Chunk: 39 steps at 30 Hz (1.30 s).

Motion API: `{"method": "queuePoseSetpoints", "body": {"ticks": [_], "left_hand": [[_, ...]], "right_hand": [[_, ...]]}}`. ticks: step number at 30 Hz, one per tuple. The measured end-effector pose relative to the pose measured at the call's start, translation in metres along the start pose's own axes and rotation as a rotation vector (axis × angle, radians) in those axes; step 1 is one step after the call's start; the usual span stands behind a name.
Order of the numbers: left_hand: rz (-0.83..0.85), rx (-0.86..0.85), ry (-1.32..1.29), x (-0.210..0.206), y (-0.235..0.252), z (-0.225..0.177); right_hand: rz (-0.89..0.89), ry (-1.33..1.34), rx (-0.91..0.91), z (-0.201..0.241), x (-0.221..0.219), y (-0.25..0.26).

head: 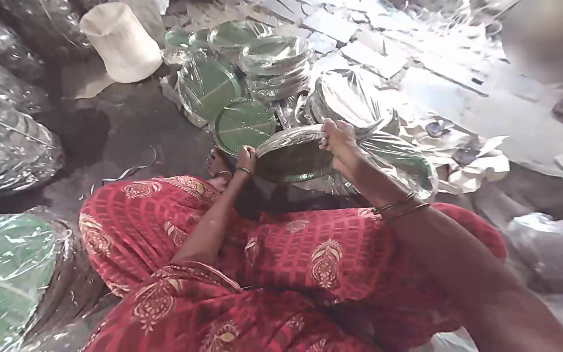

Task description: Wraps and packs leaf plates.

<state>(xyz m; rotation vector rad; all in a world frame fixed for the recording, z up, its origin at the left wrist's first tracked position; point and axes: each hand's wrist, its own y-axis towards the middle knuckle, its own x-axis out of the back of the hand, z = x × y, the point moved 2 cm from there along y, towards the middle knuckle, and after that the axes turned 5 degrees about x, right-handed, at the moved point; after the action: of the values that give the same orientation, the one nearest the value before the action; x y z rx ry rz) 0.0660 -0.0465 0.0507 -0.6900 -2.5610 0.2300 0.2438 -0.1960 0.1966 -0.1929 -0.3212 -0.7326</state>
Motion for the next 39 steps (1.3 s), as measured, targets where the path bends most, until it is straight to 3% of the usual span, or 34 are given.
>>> {"method": "queuePoseSetpoints", "body": {"ticks": [3,7,11,15,19,21,26,31,34,39], "left_hand": [[0.004,0.002,-0.023,0.015,0.003,0.002],[0.003,0.019,-0.105,0.037,0.008,0.005],[-0.034,0.035,-0.267,0.05,0.011,0.001],[-0.062,-0.148,-0.314,0.06,0.001,-0.035],[0.181,-0.532,0.014,0.033,-0.027,-0.079],[0.193,-0.656,0.226,-0.001,-0.035,-0.081],[0.002,-0.553,0.53,-0.036,-0.061,-0.079],[0.023,-0.51,0.566,-0.026,-0.056,-0.08],[0.051,-0.545,0.544,-0.022,-0.053,-0.078],[0.016,-0.555,0.626,-0.01,-0.053,-0.085]], "right_hand": [[0.076,0.05,-0.043,0.011,0.009,-0.031],[-0.035,0.148,-0.023,-0.004,-0.002,0.008],[-0.031,0.162,-0.014,-0.003,-0.001,0.009],[-0.019,0.147,-0.007,-0.006,-0.001,0.011],[0.085,0.149,0.046,-0.004,0.002,-0.01],[0.071,0.146,0.03,0.0,-0.001,-0.013],[0.026,0.147,-0.036,-0.005,-0.008,0.0],[0.108,0.139,-0.048,-0.011,-0.007,-0.001],[0.255,-0.029,0.017,-0.006,-0.002,0.0],[0.424,-0.583,0.216,0.011,0.004,0.003]]}}
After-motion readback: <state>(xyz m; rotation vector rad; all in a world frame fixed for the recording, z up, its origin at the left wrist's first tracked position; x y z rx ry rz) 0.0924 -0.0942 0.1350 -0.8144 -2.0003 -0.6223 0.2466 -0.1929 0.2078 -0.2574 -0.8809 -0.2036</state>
